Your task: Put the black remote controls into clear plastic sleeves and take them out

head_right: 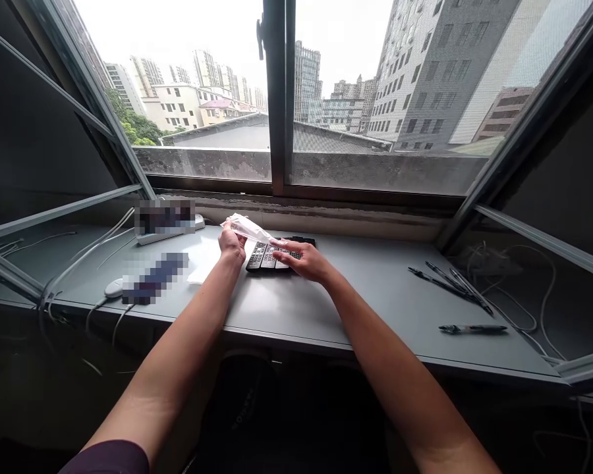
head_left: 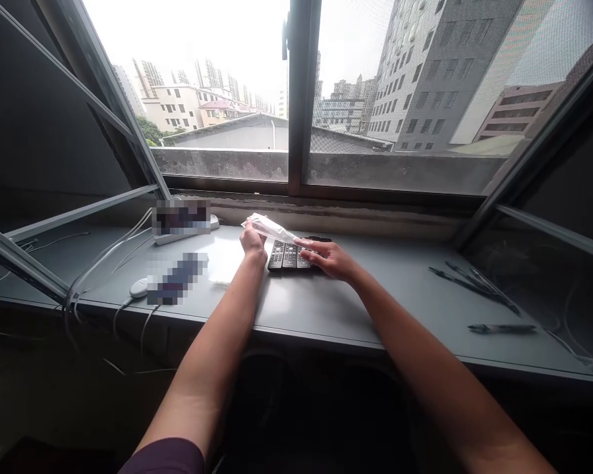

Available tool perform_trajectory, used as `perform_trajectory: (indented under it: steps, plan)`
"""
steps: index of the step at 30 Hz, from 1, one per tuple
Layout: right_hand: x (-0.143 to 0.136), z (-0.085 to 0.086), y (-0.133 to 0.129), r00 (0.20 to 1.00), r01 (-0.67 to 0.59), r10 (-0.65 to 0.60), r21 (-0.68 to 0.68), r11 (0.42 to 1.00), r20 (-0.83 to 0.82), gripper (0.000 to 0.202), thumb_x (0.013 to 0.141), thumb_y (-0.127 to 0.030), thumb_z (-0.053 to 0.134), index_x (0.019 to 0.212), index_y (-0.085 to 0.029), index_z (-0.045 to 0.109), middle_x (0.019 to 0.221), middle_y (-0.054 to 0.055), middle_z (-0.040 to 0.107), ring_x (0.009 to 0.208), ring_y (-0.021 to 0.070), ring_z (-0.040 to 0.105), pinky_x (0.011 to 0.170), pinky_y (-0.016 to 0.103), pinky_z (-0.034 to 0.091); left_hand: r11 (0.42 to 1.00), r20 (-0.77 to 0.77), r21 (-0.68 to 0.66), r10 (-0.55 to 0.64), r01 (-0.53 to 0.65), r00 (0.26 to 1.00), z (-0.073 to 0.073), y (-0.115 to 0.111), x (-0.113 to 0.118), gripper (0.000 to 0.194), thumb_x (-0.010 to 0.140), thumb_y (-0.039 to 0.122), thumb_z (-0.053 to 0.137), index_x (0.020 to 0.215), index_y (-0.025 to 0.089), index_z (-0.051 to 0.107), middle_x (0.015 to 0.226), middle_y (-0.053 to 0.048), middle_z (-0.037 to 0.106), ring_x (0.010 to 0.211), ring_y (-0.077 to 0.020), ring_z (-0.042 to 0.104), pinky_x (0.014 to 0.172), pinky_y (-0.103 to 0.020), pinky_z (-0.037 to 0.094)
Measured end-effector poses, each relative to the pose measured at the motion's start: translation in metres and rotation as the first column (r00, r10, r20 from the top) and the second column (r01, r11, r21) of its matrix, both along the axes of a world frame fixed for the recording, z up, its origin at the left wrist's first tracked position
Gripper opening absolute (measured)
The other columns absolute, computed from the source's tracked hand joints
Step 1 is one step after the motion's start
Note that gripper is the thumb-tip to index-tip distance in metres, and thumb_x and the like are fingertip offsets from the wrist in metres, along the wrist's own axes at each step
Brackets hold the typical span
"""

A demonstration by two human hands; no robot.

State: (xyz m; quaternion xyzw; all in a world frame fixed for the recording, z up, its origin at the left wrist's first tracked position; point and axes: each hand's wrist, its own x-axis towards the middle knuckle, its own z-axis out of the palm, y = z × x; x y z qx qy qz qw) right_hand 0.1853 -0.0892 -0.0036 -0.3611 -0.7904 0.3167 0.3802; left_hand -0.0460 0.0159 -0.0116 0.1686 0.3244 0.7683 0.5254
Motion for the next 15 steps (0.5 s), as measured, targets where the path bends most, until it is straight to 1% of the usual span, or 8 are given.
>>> perform_trajectory:
  steps: [3,5,10,13,15]
  plan:
    - [-0.0004,0.0001,0.0002,1.000,0.005,-0.005,-0.012,1.000,-0.004,0.062,0.101,-0.063,0.071,0.154,-0.032,0.068,0.152,0.003,0.071,0.149,0.0359,0.060,0.129,0.053,0.042,1.000,-0.013,0.007,-0.012,0.012,1.000,-0.0003,0.0004,0.0011,0.030,0.110,0.035,0.057,0.121,0.012,0.073,0.104,-0.015,0.082,0.097,-0.0225,0.081,0.080,-0.029,0.065]
    - [-0.0007,-0.0006,0.0007,1.000,0.007,-0.007,-0.013,1.000,-0.001,0.062,0.101,-0.062,0.071,0.155,-0.032,0.067,0.151,0.003,0.071,0.145,0.0358,0.063,0.127,0.052,0.043,1.000,-0.019,0.009,-0.012,0.012,1.000,0.0011,-0.0006,0.0019,0.029,0.110,0.033,0.056,0.120,0.011,0.073,0.102,-0.015,0.082,0.093,-0.0225,0.081,0.077,-0.029,0.065]
    - [0.0000,-0.0028,0.0022,1.000,0.006,-0.006,-0.011,1.000,-0.011,0.060,0.101,-0.060,0.072,0.154,-0.034,0.067,0.151,0.002,0.071,0.145,0.0349,0.064,0.126,0.051,0.045,1.000,-0.015,0.002,-0.015,0.015,1.000,0.0049,-0.0043,0.0036,0.027,0.108,0.031,0.056,0.119,0.012,0.073,0.100,-0.014,0.082,0.090,-0.0213,0.080,0.074,-0.027,0.063]
    - [0.0008,-0.0031,0.0019,1.000,0.030,-0.030,-0.005,1.000,0.001,0.058,0.102,-0.060,0.070,0.154,-0.034,0.068,0.152,0.003,0.071,0.146,0.0352,0.063,0.126,0.052,0.045,1.000,-0.035,0.000,-0.031,0.031,0.999,0.0029,-0.0047,0.0050,0.026,0.107,0.029,0.057,0.118,0.013,0.074,0.101,-0.014,0.083,0.092,-0.0210,0.080,0.075,-0.026,0.063]
    - [0.0010,-0.0034,0.0019,0.999,0.037,-0.037,-0.001,0.999,0.009,0.058,0.101,-0.060,0.071,0.153,-0.034,0.068,0.152,0.003,0.071,0.147,0.0357,0.062,0.126,0.052,0.045,0.999,-0.067,0.006,-0.047,0.047,0.997,-0.0003,-0.0038,0.0067,0.026,0.107,0.029,0.056,0.114,0.013,0.074,0.104,-0.014,0.083,0.092,-0.0210,0.080,0.074,-0.026,0.063]
